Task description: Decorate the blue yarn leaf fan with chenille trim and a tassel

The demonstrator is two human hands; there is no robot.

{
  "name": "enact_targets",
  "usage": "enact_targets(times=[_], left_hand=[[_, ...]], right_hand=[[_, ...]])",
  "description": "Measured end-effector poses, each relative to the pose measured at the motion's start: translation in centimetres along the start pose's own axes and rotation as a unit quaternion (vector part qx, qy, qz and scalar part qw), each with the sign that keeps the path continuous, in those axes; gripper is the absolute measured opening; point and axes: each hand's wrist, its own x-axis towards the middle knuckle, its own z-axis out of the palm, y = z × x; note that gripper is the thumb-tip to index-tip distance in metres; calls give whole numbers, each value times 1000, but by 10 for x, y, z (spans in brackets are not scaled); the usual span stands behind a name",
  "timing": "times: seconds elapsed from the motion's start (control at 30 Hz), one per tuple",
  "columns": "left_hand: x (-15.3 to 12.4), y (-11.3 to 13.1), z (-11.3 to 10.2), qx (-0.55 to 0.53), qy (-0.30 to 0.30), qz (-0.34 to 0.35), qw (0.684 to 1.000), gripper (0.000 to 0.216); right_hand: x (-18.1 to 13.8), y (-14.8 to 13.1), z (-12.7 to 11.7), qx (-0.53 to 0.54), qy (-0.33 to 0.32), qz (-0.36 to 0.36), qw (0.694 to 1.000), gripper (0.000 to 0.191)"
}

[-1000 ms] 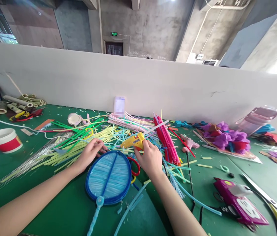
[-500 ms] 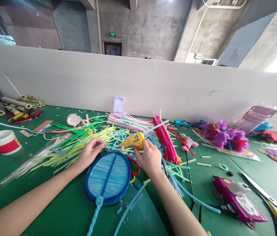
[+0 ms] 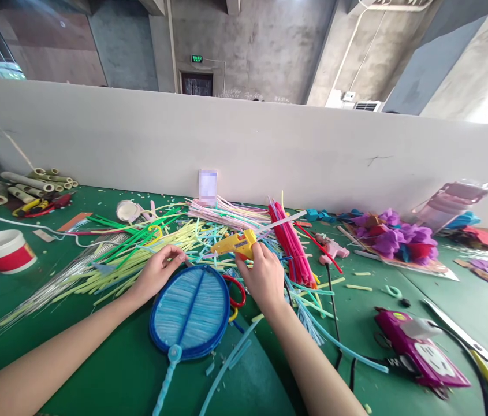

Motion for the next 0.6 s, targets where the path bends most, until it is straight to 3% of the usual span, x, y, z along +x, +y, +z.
enact_targets(times=[0.17,0.43,0.6], left_hand=[[0,-2,0,-11,-2,-8,1000,26],[0,-1,1,-28,-7,-12,999,27],[-1,0,1,-32,-9,-10,999,26]], right_hand=[[1,-1,-2,57,15,36,998,30],[8,1,-10,126,97,125,979,34],[10,2,-12,146,107,141,973,34]])
